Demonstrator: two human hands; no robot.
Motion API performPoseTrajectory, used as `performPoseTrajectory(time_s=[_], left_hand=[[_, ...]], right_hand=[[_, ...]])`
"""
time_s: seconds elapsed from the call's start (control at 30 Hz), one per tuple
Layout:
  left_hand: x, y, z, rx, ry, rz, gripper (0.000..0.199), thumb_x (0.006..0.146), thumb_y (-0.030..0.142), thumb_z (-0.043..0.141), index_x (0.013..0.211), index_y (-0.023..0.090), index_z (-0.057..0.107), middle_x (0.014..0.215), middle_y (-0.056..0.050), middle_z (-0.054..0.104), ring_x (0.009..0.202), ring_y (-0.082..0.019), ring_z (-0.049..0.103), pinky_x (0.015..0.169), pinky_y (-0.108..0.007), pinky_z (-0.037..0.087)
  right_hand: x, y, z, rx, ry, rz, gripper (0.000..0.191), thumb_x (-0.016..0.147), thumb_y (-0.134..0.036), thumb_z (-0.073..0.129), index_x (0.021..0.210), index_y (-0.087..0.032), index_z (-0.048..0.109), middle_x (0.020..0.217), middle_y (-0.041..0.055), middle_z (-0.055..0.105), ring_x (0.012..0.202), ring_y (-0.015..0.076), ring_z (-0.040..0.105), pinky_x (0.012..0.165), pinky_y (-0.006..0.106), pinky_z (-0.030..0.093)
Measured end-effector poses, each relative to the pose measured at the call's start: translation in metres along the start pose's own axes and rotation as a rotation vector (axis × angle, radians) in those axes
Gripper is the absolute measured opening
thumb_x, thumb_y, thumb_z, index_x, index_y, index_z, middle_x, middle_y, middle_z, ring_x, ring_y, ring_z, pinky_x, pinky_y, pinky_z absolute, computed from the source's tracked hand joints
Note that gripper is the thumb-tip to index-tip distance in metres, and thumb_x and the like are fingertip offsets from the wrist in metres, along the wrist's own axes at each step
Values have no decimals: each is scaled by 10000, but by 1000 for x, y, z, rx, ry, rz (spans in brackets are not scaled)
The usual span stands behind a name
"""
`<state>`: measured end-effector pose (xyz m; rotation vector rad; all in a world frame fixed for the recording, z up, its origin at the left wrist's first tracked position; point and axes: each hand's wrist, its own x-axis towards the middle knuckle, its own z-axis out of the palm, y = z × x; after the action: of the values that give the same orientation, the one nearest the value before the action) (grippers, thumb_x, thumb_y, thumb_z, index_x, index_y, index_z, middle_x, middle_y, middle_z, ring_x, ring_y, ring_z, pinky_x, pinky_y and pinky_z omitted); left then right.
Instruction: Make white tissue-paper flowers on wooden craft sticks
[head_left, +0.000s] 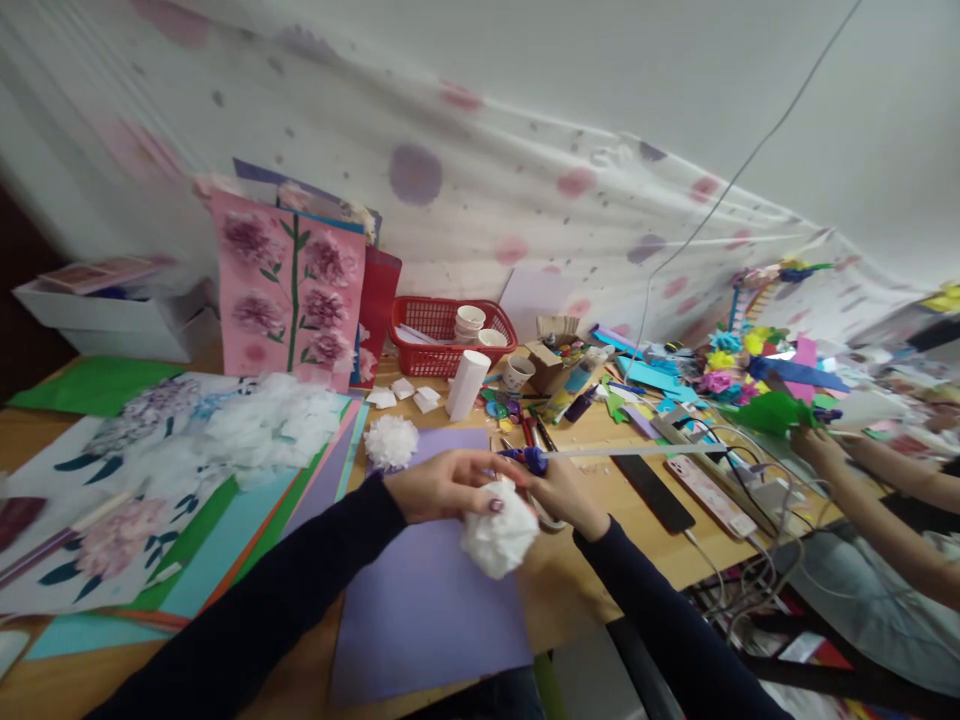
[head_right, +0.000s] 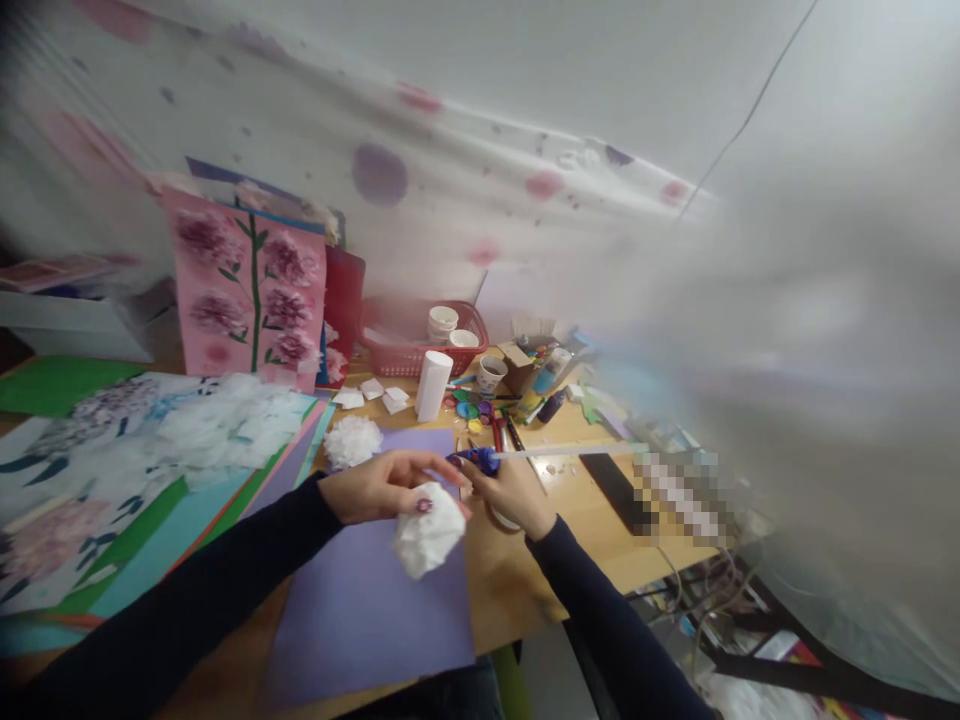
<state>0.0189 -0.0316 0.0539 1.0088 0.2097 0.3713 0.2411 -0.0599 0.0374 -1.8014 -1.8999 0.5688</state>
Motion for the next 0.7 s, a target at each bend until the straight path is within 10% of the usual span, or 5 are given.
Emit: performPoseTrajectory(time_s=[0.23, 0.7], left_hand=[[-52, -38, -65, 53, 82, -327, 388, 547, 294, 848, 847, 132, 665, 759, -47, 726, 641, -126, 635, 584, -208, 450], [-53, -48, -68, 54, 140, -244, 426, 562, 342, 834, 865, 137, 616, 893, -88, 738, 700, -144, 650, 644, -235, 453]], right_hand=[[0, -6, -1, -28, -26, 107, 537, 849, -600, 457, 540, -182, 594, 515, 26, 646, 515, 166, 606, 527, 261, 386], [9, -10, 8, -120, -4, 58, 498, 825, -617, 487, 653, -178, 646, 491, -4, 560, 476, 141, 501, 464, 254, 313]])
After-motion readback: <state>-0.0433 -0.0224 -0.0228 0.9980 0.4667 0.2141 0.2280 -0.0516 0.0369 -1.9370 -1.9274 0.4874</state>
